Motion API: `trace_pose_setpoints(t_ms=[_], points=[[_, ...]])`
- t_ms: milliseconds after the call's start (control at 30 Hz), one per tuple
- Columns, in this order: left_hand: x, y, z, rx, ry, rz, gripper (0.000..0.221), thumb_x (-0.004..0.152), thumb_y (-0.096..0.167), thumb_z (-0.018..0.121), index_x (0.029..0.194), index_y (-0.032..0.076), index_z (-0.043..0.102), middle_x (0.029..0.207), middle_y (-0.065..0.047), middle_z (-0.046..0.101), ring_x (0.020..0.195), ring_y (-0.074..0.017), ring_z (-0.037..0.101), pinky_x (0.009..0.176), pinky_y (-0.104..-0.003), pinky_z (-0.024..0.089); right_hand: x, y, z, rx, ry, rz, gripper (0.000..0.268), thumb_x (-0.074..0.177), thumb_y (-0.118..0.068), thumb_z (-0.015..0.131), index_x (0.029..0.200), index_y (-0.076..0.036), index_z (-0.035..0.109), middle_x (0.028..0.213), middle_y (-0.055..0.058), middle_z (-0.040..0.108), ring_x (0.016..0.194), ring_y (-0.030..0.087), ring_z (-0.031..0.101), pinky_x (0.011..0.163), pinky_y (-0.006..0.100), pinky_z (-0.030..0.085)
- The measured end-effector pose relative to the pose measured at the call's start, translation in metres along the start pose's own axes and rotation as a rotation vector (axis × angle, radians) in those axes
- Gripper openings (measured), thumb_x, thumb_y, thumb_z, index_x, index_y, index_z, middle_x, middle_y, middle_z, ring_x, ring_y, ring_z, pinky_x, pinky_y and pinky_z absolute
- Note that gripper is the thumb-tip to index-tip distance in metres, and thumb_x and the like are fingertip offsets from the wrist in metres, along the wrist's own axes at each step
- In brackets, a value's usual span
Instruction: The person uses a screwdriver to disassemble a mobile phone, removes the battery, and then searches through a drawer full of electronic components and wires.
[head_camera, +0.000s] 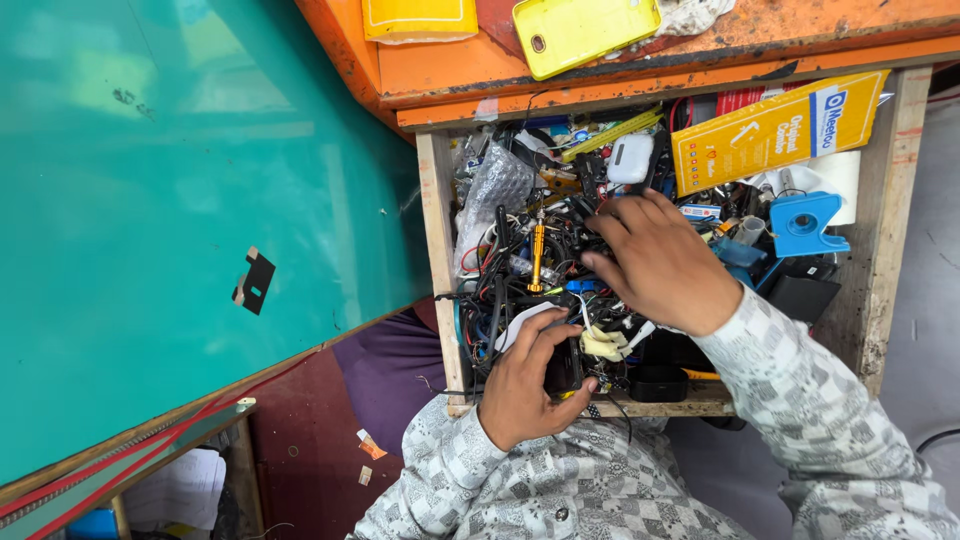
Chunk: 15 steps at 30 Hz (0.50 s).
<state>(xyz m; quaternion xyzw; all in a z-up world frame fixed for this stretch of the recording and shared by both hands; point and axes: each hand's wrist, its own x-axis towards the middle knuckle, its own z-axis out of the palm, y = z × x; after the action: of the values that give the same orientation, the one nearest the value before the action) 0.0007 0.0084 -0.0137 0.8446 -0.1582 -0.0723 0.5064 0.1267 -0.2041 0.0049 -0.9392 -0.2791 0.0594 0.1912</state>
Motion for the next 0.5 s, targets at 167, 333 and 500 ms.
trace_pose_setpoints(t_ms=[167, 333, 500], points=[[0.0, 0.0, 0.002, 0.008, 0.008, 0.006, 0.059, 0.084, 0.028, 0.082, 0.132, 0.005, 0.058, 0.14, -0.021, 0.055, 0.12, -0.041, 0.065, 0.099, -0.045, 0.056, 0.06, -0.011, 0.008, 0.036, 0.191, -0.241, 0.047, 0.094, -0.019, 0.067, 0.137, -0.003, 0.056, 0.139, 0.017, 0.058, 0.134, 0.035, 0.052, 0.118, 0.051, 0.034], [0.0, -0.001, 0.002, 0.006, 0.011, 0.017, 0.058, 0.084, 0.027, 0.081, 0.133, 0.005, 0.058, 0.14, -0.021, 0.055, 0.121, -0.0412, 0.065, 0.099, -0.045, 0.056, 0.103, -0.027, 0.032, -0.2, 0.211, -0.379, 0.045, 0.081, -0.016, 0.064, 0.126, -0.01, 0.064, 0.126, 0.01, 0.064, 0.121, 0.028, 0.056, 0.101, 0.045, 0.042], [-0.003, -0.003, 0.001, -0.012, -0.011, -0.005, 0.058, 0.087, 0.03, 0.08, 0.134, 0.006, 0.057, 0.142, -0.021, 0.054, 0.12, -0.0398, 0.066, 0.097, -0.044, 0.057, 0.087, -0.023, 0.029, -0.272, 0.065, -0.276, 0.016, 0.086, -0.02, 0.063, 0.097, -0.014, 0.072, 0.098, 0.005, 0.063, 0.1, 0.022, 0.061, 0.085, 0.038, 0.045]])
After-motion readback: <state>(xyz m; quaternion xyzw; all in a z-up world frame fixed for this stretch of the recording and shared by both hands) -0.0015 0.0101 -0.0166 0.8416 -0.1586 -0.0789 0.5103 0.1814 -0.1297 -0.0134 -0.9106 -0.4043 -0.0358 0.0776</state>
